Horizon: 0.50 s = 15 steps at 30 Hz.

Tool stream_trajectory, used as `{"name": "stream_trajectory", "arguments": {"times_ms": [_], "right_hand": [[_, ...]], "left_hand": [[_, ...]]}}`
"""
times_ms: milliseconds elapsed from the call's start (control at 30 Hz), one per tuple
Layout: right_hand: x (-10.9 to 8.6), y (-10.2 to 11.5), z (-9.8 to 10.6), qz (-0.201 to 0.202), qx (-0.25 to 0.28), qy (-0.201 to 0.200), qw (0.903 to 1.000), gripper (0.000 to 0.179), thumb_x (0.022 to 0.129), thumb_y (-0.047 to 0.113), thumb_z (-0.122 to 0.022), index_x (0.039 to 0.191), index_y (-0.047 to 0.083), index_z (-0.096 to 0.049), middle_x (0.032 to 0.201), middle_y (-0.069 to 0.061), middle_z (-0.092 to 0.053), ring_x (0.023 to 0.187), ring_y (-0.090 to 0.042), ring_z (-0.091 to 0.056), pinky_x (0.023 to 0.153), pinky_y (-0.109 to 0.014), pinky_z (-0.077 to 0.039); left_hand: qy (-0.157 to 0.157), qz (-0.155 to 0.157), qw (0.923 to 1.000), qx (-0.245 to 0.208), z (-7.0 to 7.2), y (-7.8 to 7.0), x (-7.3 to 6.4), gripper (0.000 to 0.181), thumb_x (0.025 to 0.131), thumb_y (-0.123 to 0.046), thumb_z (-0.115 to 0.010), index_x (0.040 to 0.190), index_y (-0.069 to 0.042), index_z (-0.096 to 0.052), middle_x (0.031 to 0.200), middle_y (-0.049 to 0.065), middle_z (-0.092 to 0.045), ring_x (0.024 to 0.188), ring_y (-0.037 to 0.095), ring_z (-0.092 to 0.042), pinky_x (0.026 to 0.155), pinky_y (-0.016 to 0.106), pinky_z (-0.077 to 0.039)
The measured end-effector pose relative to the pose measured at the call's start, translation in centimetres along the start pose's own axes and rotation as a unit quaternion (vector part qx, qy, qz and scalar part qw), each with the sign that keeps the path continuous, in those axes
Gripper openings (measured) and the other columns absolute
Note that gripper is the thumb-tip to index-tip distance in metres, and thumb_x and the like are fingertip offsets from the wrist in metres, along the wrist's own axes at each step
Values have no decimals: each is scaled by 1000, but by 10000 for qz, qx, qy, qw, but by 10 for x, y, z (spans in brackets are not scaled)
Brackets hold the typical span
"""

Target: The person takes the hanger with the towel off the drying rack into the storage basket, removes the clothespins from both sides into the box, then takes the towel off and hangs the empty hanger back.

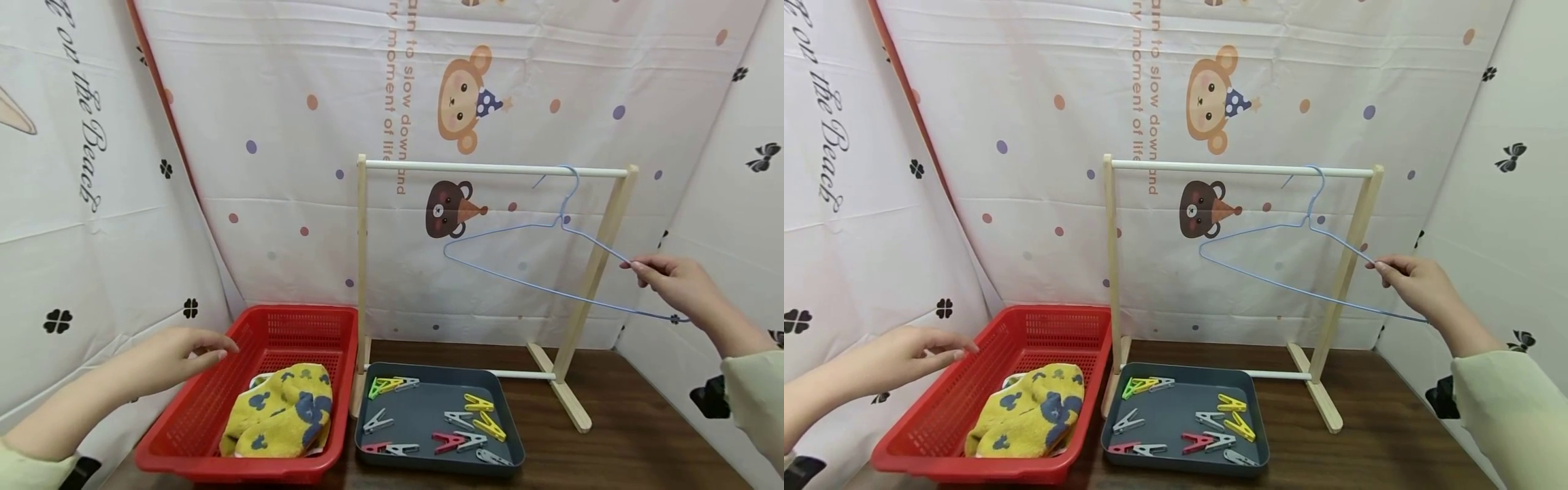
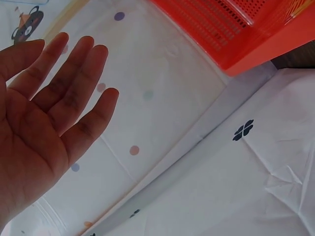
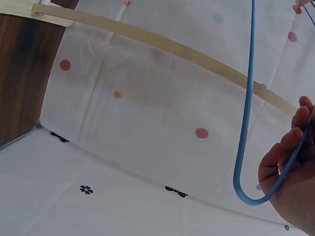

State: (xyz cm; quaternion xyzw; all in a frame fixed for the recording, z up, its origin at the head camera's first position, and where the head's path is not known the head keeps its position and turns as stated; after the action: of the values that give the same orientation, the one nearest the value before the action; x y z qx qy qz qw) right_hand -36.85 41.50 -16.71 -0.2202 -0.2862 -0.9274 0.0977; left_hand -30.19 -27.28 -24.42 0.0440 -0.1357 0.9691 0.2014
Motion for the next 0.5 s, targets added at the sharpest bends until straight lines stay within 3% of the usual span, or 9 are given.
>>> {"name": "stream_trajectory", "arguments": {"times_ms": [267, 333, 400, 433, 500], "right_hand": [[-1, 1, -3, -54, -143, 143, 9998, 42, 110, 27, -45, 91, 65, -47, 79, 41, -55, 74, 19, -49, 61, -20, -42], [-1, 4, -3, -38, -436, 207, 9988, 32, 110, 27, -44, 103, 50, -66, 86, 19, -74, 81, -2, -66, 66, -28, -48], [-1, 8, -4, -40, -873, 309, 9957, 32, 110, 29, -43, 124, 24, -72, 102, -11, -78, 93, -29, -71, 73, -42, -53], [0, 12, -4, -13, -1130, 349, 9930, 39, 109, 30, -43, 134, 11, -66, 115, -26, -73, 102, -45, -67, 78, -52, -53], [0, 21, -6, 87, -1616, 427, 9859, 57, 109, 32, -43, 145, -12, -44, 134, -49, -48, 118, -69, -46, 86, -71, -45]], "left_hand": [[-416, -169, 9984, 348, 12, 1, 2, 20, 95, -13, -68, 113, -7, -75, 100, 0, -76, 86, 15, -67, 67, 28, -53], [-564, -142, 9978, 331, 17, -1, 4, 26, 96, -15, -69, 119, -4, -72, 100, 2, -75, 87, 16, -67, 66, 30, -55], [-724, -90, 9968, 331, 23, -3, 7, 35, 95, -19, -71, 127, -3, -68, 105, 8, -75, 91, 22, -68, 67, 35, -57], [-783, -56, 9963, 346, 25, -5, 8, 41, 95, -21, -71, 131, -2, -66, 109, 12, -74, 94, 26, -69, 68, 39, -59], [-950, -47, 9946, 419, 31, -9, 11, 51, 94, -26, -73, 137, -1, -60, 120, 23, -71, 104, 39, -68, 76, 52, -60]]}}
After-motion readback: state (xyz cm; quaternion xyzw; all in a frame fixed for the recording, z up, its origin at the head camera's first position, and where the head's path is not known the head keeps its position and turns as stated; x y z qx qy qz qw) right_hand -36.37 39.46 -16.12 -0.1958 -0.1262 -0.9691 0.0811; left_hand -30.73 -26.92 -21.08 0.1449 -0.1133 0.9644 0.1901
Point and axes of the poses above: each hand's wrist, its own x-axis towards the middle knuckle, its own z-axis out of the back of the hand, y = z × x, the point moved 8 cm from there along x, towards the middle knuckle
